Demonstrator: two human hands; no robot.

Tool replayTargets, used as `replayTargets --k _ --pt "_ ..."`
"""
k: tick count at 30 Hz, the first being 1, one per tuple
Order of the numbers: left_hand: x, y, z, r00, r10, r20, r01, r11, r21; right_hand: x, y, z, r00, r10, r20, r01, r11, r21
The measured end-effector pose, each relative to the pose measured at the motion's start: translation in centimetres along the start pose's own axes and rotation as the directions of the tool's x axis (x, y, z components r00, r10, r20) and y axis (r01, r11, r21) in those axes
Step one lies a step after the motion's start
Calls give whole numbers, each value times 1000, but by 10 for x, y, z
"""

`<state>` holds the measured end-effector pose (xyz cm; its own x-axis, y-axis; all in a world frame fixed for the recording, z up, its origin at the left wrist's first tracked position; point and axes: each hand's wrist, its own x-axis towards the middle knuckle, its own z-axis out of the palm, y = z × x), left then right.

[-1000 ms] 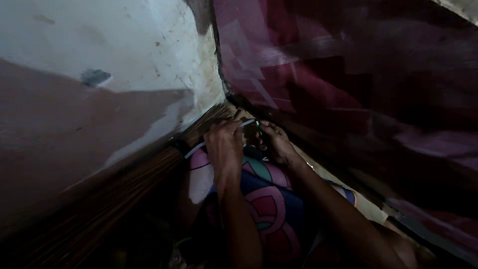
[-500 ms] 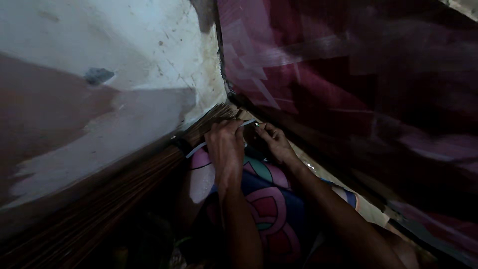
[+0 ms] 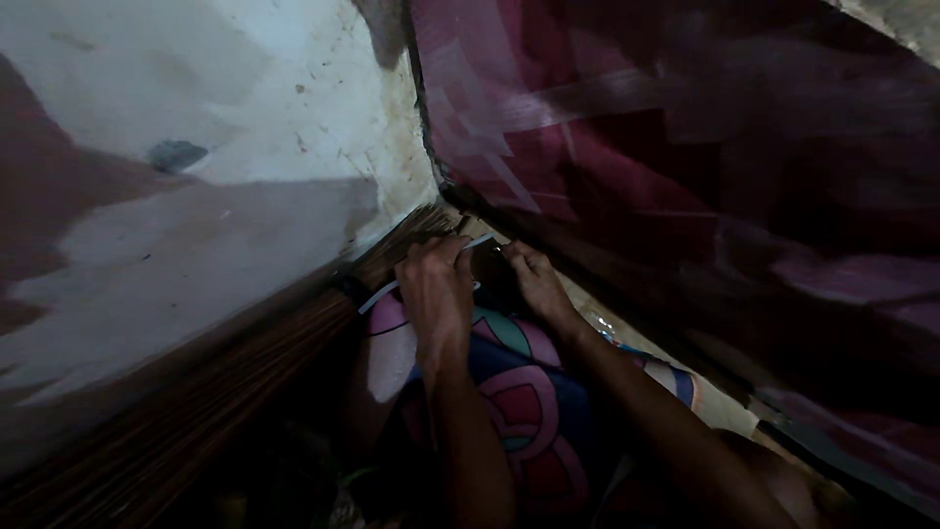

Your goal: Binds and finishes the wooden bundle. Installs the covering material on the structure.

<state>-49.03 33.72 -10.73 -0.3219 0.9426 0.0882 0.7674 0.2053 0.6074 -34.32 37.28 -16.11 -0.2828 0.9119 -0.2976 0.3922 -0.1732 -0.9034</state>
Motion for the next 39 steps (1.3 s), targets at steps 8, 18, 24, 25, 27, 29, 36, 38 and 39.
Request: replayTargets --k 8,18,24,25,27,29,36,38,39 --pt "0 3 -3 1000 -14 9 14 999 30 4 6 1 998 51 40 -57 987 153" --pt "0 3 -1 999 -34 35 30 993 110 12 -14 6 977 209 36 -212 970 115" --pt "-1 6 -1 997 -59 45 53 992 113 15 -8 8 962 272 2 -271 958 89" --pt "-1 6 -2 998 -56 41 51 992 113 16 -5 9 959 283 -9 -281 953 114" --pt "-1 6 -2 998 -49 41 45 994 103 17 -2 9 952 306 -15 -299 937 180" --pt "-1 5 -2 998 -42 47 38 994 99 18 -2 10 947 321 -12 -312 928 205" --pt "-1 3 -1 999 -39 32 36 994 101 16 -2 10 966 258 24 -257 948 189" --pt "-1 4 -1 998 -50 32 47 994 99 16 -2 11 971 239 22 -239 954 179" --pt "-1 4 -1 998 -51 31 47 994 98 16 -3 11 970 244 16 -243 956 163"
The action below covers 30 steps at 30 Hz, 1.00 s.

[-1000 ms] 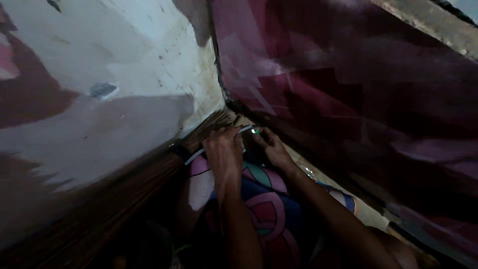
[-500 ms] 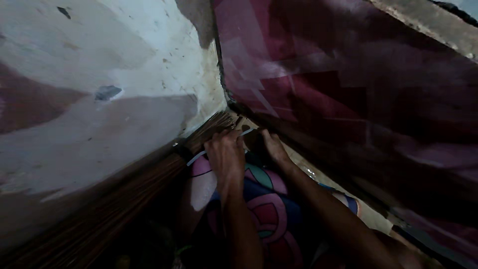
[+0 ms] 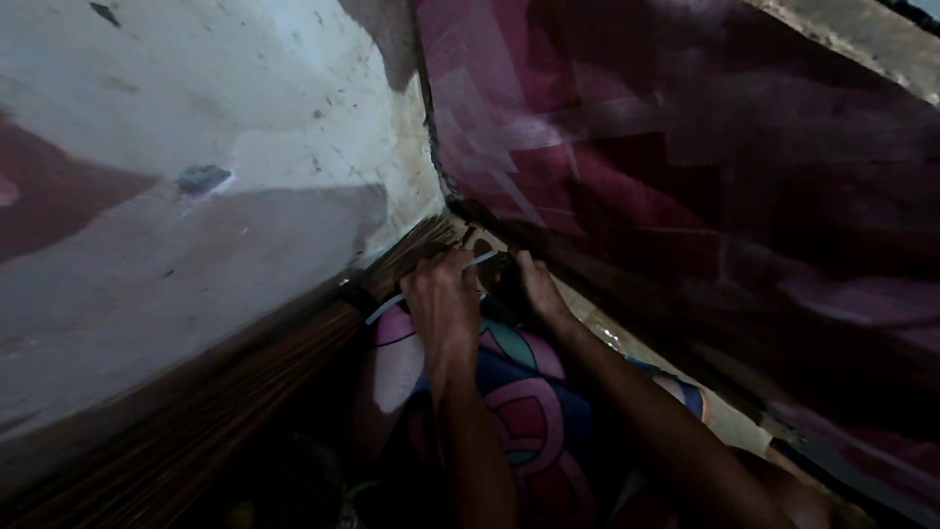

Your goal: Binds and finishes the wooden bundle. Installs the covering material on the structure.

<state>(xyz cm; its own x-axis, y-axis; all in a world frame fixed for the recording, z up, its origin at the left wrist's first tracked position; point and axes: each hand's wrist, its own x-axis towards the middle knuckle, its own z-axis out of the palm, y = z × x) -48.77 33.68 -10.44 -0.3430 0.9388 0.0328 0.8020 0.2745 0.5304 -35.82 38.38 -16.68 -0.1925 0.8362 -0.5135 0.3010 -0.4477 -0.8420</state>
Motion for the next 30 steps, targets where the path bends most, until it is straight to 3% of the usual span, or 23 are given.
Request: replayTargets --k 7,30 --pt "0 0 -2 999 -2 37 2 1000 -6 -4 -5 -1 996 92 -10 -91 995 36" --pt "0 -3 2 996 84 16 -84 996 -29 -1 5 -2 998 -18 57 14 997 72"
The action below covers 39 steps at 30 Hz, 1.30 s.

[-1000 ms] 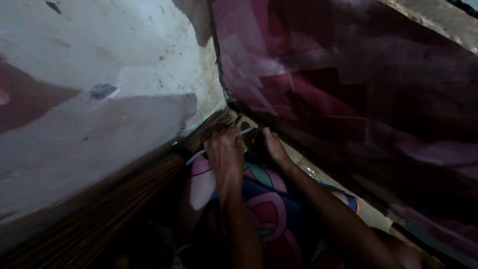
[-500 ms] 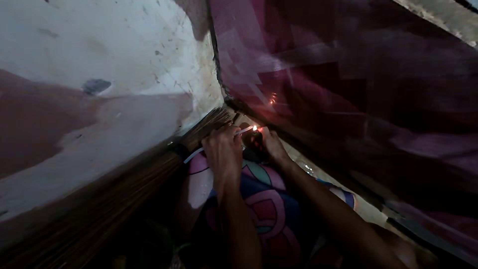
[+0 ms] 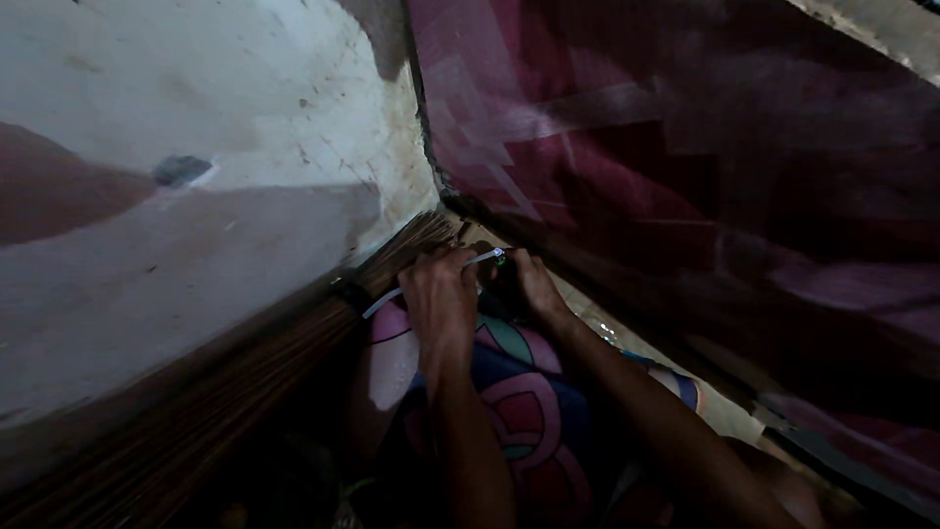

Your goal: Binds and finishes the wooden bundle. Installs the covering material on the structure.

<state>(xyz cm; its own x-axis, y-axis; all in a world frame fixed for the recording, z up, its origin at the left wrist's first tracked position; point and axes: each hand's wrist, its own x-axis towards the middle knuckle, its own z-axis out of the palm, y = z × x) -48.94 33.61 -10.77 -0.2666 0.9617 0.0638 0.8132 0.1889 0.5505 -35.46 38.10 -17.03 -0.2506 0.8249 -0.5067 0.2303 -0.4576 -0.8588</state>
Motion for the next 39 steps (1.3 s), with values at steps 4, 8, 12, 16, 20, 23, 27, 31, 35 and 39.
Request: replayTargets --k 4,8,12,16,20,23,27,31,35,39 --pt "1 1 0 1000 -6 -1 6 1000 10 1 -1 0 1000 6 3 -6 1000 -4" --pt "1 1 0 1000 -14 -5 14 1000 11 1 -1 0 1000 9 4 -9 1000 -15" --pt "1 3 0 1000 -20 -13 20 999 25 2 -1 1 1000 -3 0 3 1000 -24" --pt "1 3 0 1000 -23 2 23 1000 11 2 2 0 1000 -20 -2 20 999 -33" --pt "1 3 0 1000 3 -19 -3 1000 17 3 2 -1 1000 -20 5 20 1000 -13" --pt "0 2 1 1000 0 -18 1 1000 25 2 1 0 1000 -12 -1 12 1000 -4" --pt "1 3 -1 1000 -14 -9 14 1000 16 1 0 0 999 -34 9 34 999 -28" --pt "1 3 0 1000 -9 -11 9 1000 22 0 -1 -1 999 -37 16 37 999 -31" --pt "1 4 1 1000 -7 -20 8 999 39 1 -1 0 1000 -11 7 10 1000 22" --pt "1 4 2 1000 -11 -24 12 999 46 1 -2 1 1000 8 8 -9 999 42"
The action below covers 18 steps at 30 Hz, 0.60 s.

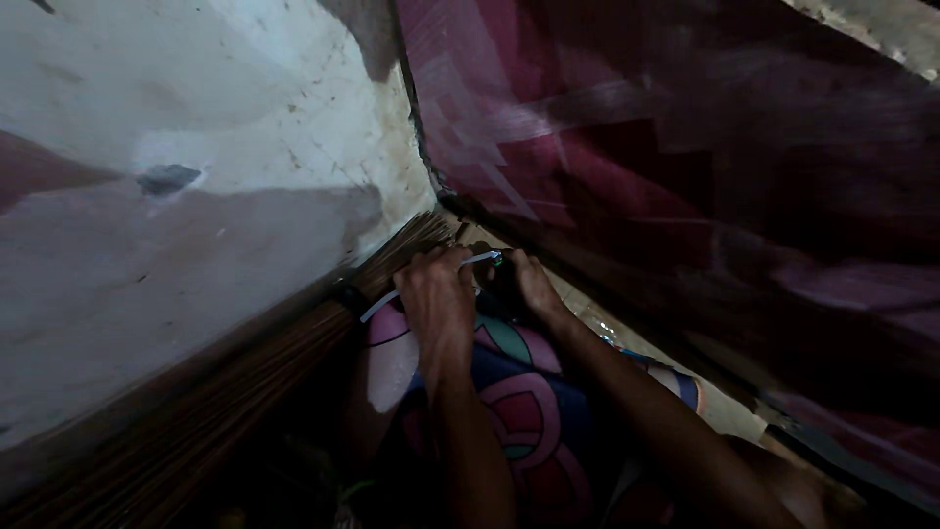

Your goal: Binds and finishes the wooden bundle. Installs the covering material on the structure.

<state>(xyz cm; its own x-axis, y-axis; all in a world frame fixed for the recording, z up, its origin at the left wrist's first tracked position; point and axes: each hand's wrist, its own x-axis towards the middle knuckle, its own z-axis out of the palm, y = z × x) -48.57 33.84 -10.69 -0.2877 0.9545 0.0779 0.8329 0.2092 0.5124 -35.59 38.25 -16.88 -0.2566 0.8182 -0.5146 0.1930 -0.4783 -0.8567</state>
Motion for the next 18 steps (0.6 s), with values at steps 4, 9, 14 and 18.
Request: replayTargets --k 4,9,14,18 --pt "0 0 0 1000 -5 6 5 1000 -9 0 2 0 1000 -18 1 18 999 -35" --pt "0 0 0 1000 -1 -1 1 1000 -11 0 1 -1 1000 -15 0 15 998 -57" --pt "0 0 -1 1000 -14 16 14 1000 -1 2 6 -1 1000 -18 -9 17 1000 -4" --pt "0 0 0 1000 -9 11 9 1000 2 1 5 -1 1000 -21 -17 21 1000 -3"
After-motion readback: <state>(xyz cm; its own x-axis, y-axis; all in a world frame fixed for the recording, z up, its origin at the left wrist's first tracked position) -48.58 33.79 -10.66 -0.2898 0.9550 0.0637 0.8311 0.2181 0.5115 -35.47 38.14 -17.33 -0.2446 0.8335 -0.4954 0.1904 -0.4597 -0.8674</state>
